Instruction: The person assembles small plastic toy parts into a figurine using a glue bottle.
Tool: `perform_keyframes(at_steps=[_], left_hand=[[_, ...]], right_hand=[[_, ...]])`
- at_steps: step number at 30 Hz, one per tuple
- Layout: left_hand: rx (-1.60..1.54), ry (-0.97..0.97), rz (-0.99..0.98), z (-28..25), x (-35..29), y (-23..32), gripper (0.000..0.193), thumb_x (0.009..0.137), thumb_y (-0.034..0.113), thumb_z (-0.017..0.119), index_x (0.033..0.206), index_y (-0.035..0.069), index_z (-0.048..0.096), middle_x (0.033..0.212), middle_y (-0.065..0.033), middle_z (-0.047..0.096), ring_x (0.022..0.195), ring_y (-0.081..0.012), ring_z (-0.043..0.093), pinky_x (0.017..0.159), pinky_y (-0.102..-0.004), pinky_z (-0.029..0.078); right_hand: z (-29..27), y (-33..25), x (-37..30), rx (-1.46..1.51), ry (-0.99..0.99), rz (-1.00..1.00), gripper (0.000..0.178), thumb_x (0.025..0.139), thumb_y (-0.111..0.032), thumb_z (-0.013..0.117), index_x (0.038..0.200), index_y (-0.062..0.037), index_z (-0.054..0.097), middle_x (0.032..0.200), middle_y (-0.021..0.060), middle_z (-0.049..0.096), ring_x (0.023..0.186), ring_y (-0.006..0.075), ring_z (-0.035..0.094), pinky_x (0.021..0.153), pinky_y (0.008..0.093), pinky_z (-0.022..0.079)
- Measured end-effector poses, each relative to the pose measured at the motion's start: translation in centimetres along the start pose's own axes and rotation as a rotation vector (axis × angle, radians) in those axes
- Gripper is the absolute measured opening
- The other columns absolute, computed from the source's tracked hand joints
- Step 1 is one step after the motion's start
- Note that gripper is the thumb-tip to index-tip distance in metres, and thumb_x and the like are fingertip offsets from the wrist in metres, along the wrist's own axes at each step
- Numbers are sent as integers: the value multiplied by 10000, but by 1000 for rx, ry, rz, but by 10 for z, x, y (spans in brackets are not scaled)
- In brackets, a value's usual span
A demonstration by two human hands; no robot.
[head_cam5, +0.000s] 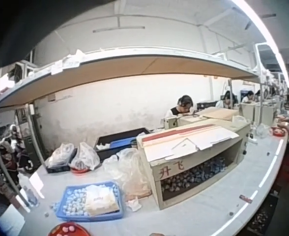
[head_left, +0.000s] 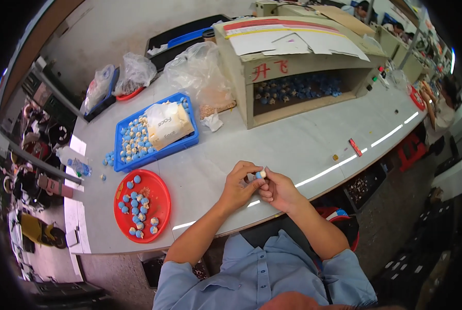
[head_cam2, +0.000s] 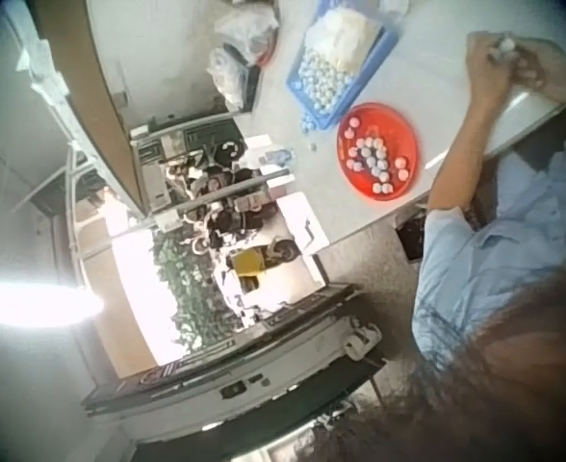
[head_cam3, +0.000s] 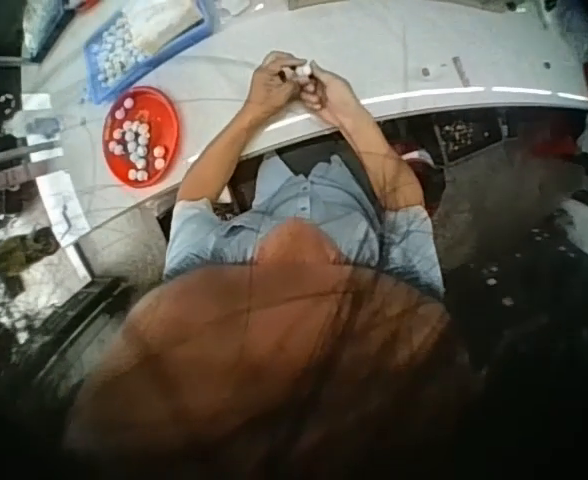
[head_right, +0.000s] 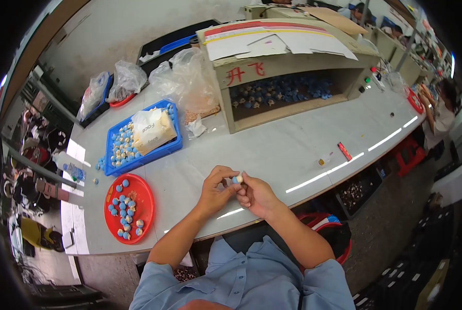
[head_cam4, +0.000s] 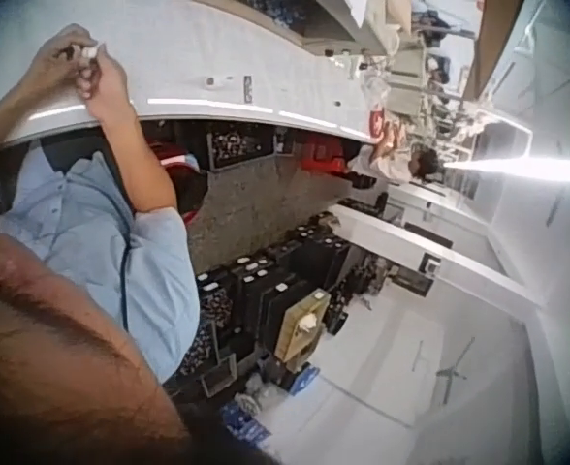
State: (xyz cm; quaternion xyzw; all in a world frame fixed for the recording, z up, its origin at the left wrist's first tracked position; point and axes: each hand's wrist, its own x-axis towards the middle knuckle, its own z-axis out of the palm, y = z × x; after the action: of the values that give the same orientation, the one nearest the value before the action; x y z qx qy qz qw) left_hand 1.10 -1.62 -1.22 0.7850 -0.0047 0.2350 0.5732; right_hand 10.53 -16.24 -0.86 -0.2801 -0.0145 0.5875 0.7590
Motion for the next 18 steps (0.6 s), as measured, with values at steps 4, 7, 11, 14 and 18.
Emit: perform_keyframes(at_steps=[4,7,11,14,18], left_hand=[[-37,54,-63,3,-8,-4,310,886,148,694,1171,44,630,1071,-58,580,919,-155,592,709,-258,472],[-217,117,-141,7,-8,-15,340,945,201,631,1214,-3,588,1051,-71,607,898,-149,626,690,-246,491],[-256,140,-339,1,1,-20,322,973,183,576,1233,-5,563,1007,-79,659,896,-122,627,698,-235,488],[-253,172,-312,-8,7,2,318,971,189,581,1216,-14,572,1013,-82,664,892,-129,639,688,-236,491],[-263,199,-376,-6,7,-23,326,971,210,590,1214,-5,576,1016,-66,666,889,-127,643,689,-237,492]], right_hand=[[4,11,-2,-148,48,-17,379,1033,-392,384,947,-66,557,692,0,500,512,100,433,428,243,308],[3,8,-16,-355,134,-64,366,1025,-364,424,1000,-37,588,723,5,532,570,80,472,473,218,337],[30,-38,-67,-867,151,-714,377,999,-277,448,1207,11,574,965,49,620,843,95,556,707,215,420],[126,-125,-140,-1080,-272,-1279,659,980,-467,385,1380,56,394,1295,220,523,1161,259,526,1007,367,371],[96,-121,-105,-1024,-260,-1238,656,978,-465,390,1374,57,395,1286,219,524,1152,260,527,1002,368,373]])
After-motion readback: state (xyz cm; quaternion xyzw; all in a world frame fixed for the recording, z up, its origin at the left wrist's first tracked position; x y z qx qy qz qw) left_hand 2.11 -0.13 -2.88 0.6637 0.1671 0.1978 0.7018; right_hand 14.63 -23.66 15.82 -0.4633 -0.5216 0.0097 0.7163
